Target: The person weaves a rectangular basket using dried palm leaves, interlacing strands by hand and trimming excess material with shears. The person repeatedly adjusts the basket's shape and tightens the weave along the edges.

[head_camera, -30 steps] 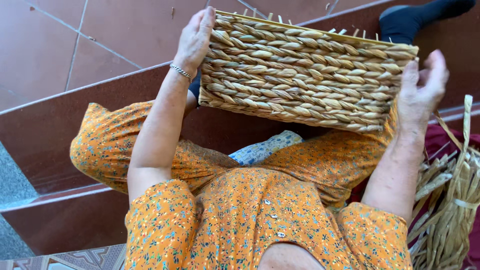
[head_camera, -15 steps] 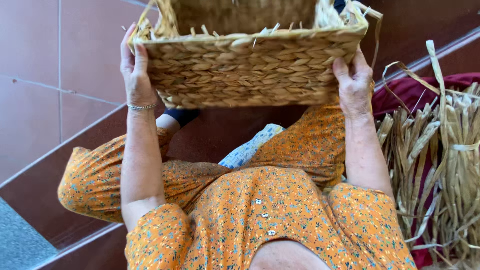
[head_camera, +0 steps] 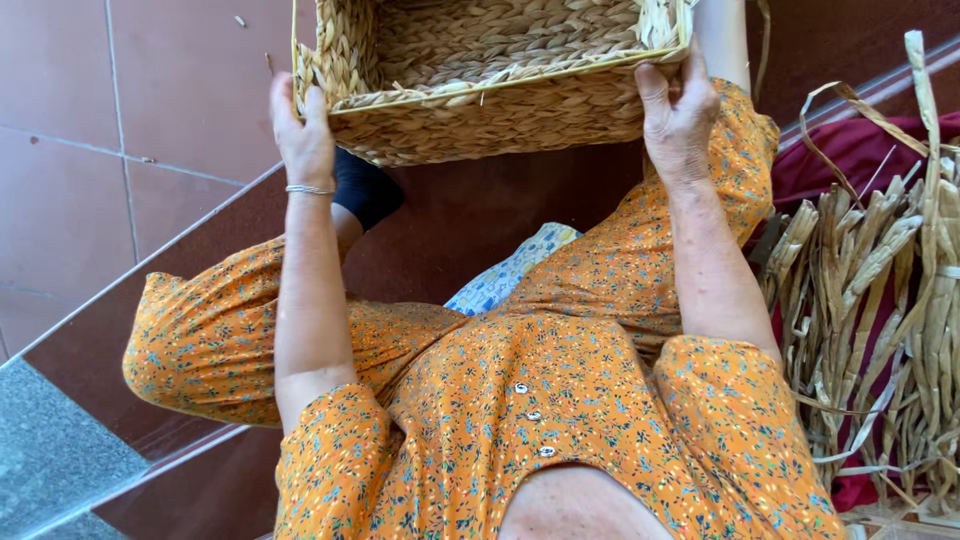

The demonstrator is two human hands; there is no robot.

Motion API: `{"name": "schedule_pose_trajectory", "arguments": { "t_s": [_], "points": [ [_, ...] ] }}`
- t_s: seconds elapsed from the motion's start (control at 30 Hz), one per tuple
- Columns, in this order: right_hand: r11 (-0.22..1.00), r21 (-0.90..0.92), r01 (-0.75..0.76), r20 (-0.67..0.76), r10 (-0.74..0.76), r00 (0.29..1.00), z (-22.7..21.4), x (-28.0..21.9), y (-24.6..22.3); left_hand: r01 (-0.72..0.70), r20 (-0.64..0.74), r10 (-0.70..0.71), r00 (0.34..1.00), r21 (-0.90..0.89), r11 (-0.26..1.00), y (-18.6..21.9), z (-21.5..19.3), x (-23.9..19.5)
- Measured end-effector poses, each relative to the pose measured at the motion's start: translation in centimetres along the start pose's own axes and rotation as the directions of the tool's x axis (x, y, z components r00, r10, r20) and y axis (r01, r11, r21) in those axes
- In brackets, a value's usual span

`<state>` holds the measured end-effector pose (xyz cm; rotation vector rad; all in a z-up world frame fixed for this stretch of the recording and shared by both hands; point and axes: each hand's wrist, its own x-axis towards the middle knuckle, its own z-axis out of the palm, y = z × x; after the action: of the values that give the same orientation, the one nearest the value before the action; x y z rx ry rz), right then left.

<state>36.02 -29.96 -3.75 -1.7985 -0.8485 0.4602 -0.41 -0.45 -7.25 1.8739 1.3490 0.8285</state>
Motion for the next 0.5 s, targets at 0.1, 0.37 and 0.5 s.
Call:
{"name": "schedule_pose_trajectory", "arguments": {
  "t_s": [0.1, 0.37, 0.5],
  "points": [
    [0.998, -0.064, 0.009, -0.025, -0.011, 1.000, 0.2, -0.1, -0.7, -0.376, -0.022, 0.399, 0.917, 0.296, 0.878, 4.9, 0.8, 0.0],
    [0.994, 0.090, -0.067, -0.049, 0.072, 0.996, 0.5, -1.7, -0.8, -0.468, 0.440, 0.456, 0.773, -0.090, 0.879, 16.3, 7.4, -4.1],
    [0.982, 0.127, -0.142, -0.041, 0.148, 0.988, 0.8, -2.5, -0.5, -0.088, 0.560, 0.152, 0.814, -0.139, 0.986, 15.0, 7.7, -3.9]
  ]
}}
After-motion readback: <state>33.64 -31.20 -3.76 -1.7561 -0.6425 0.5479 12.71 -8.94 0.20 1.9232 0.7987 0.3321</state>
